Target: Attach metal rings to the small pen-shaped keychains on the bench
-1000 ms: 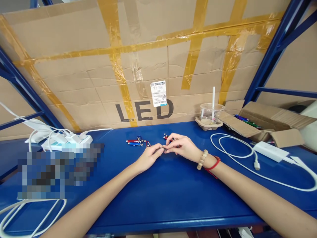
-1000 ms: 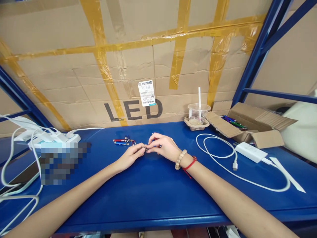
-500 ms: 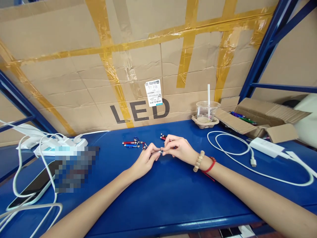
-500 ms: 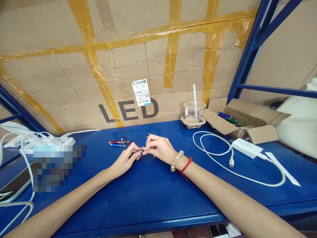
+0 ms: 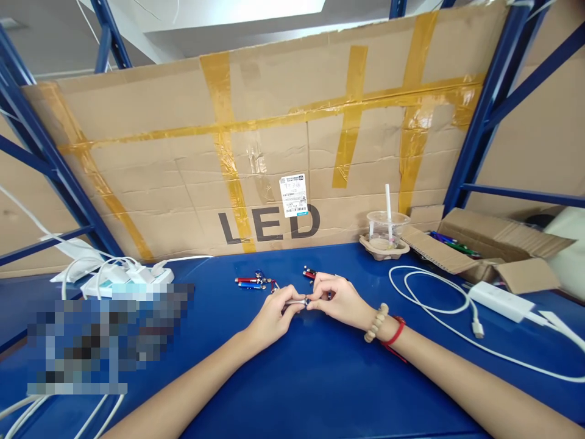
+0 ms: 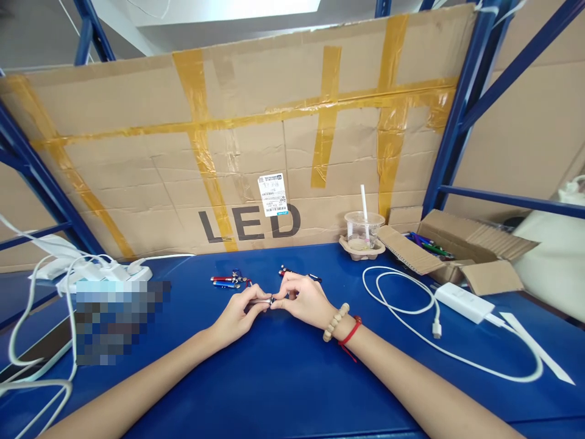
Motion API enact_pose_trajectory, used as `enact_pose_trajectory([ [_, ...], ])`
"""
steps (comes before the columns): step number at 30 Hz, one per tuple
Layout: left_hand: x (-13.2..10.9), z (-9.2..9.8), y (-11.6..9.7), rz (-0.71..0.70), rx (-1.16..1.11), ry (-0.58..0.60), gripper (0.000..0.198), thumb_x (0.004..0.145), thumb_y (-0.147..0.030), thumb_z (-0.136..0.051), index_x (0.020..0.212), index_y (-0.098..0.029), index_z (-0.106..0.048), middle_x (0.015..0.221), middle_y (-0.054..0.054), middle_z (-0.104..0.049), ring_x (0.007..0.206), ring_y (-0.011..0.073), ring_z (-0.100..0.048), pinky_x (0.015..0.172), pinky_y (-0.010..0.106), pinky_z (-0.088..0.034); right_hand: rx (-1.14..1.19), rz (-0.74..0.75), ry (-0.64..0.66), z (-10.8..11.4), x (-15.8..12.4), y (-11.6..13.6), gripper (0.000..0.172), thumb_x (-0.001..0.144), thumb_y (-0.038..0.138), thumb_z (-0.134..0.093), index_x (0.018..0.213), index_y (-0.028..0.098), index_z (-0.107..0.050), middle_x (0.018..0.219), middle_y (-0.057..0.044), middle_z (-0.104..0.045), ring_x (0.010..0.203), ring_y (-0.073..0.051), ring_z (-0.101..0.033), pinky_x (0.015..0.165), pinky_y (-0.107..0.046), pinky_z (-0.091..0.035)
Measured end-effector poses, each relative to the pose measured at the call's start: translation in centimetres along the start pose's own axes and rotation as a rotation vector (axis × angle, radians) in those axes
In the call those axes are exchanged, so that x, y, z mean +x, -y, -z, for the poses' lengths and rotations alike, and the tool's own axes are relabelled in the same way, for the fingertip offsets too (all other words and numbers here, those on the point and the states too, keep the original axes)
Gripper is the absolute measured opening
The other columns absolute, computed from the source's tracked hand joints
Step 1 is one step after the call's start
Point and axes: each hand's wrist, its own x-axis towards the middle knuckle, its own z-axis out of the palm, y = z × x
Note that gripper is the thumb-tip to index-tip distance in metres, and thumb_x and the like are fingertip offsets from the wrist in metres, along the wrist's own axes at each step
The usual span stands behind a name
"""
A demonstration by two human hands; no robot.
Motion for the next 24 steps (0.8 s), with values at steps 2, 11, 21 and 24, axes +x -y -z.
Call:
enact_pose_trajectory([
  [2, 0.0, 0.1, 0.0, -0.018, 0.066, 0.018, 0.019, 0.086, -0.029, -0.037, 0.082, -0.013, -0.047, 0.082, 0.003, -0.055, 0.077, 0.0113, -0.052, 0.072, 0.024, -0.039, -0.006, -0.016, 0.026, 0.1, 0.0, 0.0, 0.025, 0.067, 0.038, -0.064, 0.061, 0.014, -0.061, 0.070, -0.002, -0.051, 0.062, -0.005, -0.045, 0.056, -0.019, -0.035],
  [11, 0.0, 0.2, -0.4, 0.091, 0.026, 0.063, 0.024, 0.089, -0.036, -0.032, 0.089, -0.014, -0.042, 0.086, 0.002, -0.055, 0.078, 0.0101, -0.050, 0.073, 0.024, -0.036, 0.160, -0.063, 0.092, 0.4, 0.4, -0.2, 0.033, 0.070, 0.042, -0.060, 0.069, 0.009, -0.058, 0.081, -0.005, -0.050, 0.049, -0.003, -0.046, 0.047, -0.019, -0.039],
  [21, 0.5, 0.1, 0.2, 0.128, 0.161, 0.088, 0.016, 0.088, -0.031, -0.038, 0.094, -0.018, -0.046, 0.090, -0.001, -0.049, 0.088, 0.0113, -0.042, 0.082, 0.027, -0.029, -0.330, -0.013, 0.122, 3.0, 0.7, 0.0, 0.024, 0.078, 0.042, -0.052, 0.075, 0.020, -0.063, 0.087, 0.002, -0.054, 0.064, -0.004, -0.048, 0.058, -0.018, -0.034],
  [24, 0.6, -0.1, 0.5, 0.121, 0.206, 0.092, 0.016, 0.087, -0.032, -0.039, 0.092, -0.019, -0.048, 0.090, -0.002, -0.049, 0.087, 0.0117, -0.040, 0.082, 0.028, -0.028, -0.435, 0.060, 0.228, 3.2, 0.6, 0.4, 0.021, 0.081, 0.040, -0.049, 0.079, 0.024, -0.064, 0.089, 0.003, -0.055, 0.074, -0.005, -0.051, 0.062, -0.018, -0.032],
])
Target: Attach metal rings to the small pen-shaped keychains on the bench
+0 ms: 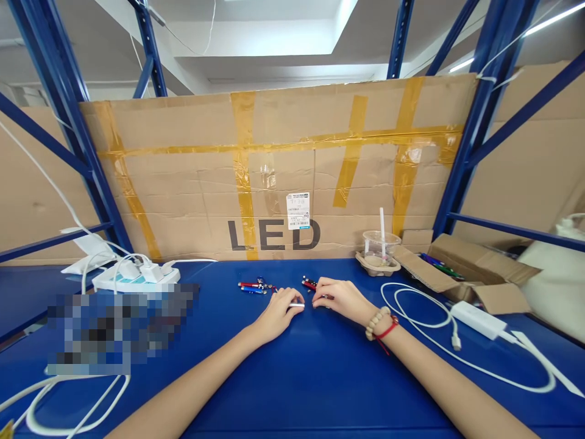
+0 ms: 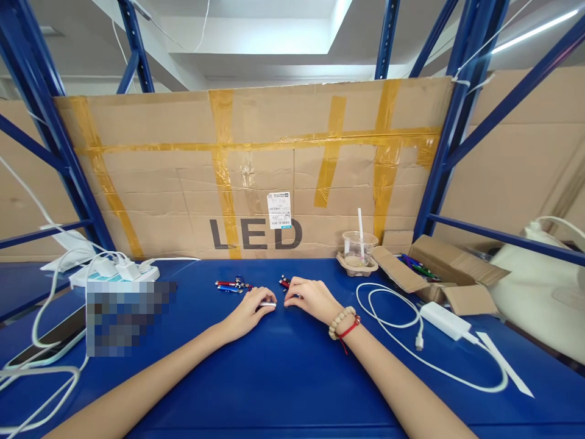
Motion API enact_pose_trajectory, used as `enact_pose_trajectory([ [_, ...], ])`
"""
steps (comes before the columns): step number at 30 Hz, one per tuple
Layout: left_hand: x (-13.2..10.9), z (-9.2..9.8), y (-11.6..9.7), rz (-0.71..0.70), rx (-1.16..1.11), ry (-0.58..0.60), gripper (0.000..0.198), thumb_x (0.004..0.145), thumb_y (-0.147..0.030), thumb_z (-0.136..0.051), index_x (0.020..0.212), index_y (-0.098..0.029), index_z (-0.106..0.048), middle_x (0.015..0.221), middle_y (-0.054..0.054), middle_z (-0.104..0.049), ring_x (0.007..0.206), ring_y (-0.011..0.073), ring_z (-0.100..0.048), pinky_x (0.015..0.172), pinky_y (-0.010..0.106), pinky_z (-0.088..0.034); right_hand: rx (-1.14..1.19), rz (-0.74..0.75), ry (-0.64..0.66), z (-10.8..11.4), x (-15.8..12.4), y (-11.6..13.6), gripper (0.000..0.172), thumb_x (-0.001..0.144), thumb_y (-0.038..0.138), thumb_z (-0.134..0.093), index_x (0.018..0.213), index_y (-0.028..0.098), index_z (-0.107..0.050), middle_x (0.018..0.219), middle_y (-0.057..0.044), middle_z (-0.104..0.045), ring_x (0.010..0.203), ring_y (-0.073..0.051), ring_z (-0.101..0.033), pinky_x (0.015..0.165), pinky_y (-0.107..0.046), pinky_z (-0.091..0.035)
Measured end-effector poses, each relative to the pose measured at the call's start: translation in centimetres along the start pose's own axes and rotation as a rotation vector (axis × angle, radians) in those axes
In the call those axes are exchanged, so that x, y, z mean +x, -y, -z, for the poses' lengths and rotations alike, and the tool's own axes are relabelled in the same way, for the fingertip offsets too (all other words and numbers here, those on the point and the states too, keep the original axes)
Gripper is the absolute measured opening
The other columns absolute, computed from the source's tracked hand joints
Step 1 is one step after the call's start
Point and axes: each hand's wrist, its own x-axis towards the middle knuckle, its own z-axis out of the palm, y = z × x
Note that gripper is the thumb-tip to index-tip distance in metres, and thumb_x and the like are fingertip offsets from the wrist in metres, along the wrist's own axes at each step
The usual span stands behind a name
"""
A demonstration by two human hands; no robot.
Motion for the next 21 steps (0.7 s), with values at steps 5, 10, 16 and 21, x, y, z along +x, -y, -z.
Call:
enact_pose_trajectory([
  [5, -0.2, -0.2, 0.1, -0.048, 0.094, -0.030, 0.016, 0.088, -0.030, -0.037, 0.093, -0.019, -0.048, 0.088, 0.000, -0.047, 0.085, 0.0130, -0.038, 0.080, 0.029, -0.028, -0.011, 0.027, 0.040, -0.4, 0.1, 1.3, 0.017, 0.080, 0.037, -0.051, 0.083, 0.025, -0.063, 0.096, 0.006, -0.054, 0.088, -0.006, -0.050, 0.070, -0.017, -0.033],
  [10, -0.4, -0.3, -0.2, -0.070, 0.227, -0.016, 0.019, 0.089, -0.028, -0.032, 0.097, -0.017, -0.046, 0.093, 0.002, -0.046, 0.087, 0.0152, -0.037, 0.078, 0.032, -0.029, 0.009, -0.030, 0.071, -0.8, 0.2, 1.6, 0.025, 0.076, 0.044, -0.054, 0.089, 0.024, -0.062, 0.087, 0.005, -0.058, 0.080, -0.007, -0.051, 0.065, -0.018, -0.032],
  [16, -2.6, 1.2, -3.3, -0.153, 0.306, -0.270, 0.026, 0.085, -0.024, -0.040, 0.110, -0.016, -0.040, 0.109, 0.004, -0.044, 0.099, 0.0155, -0.037, 0.087, 0.031, -0.028, -0.126, 0.019, -0.091, 0.2, -0.4, 0.3, 0.031, 0.084, 0.044, -0.043, 0.086, 0.021, -0.064, 0.089, 0.002, -0.059, 0.076, -0.007, -0.053, 0.062, -0.018, -0.032],
  [21, -11.7, 2.9, -9.2, -0.210, 0.204, -0.541, 0.016, 0.085, -0.015, -0.040, 0.098, -0.020, -0.045, 0.101, 0.002, -0.048, 0.100, 0.0121, -0.040, 0.088, 0.028, -0.030, -0.114, 0.144, -0.427, 3.7, -1.1, 2.3, 0.026, 0.088, 0.029, -0.038, 0.094, 0.017, -0.060, 0.089, 0.000, -0.059, 0.079, -0.006, -0.055, 0.071, -0.017, -0.039],
])
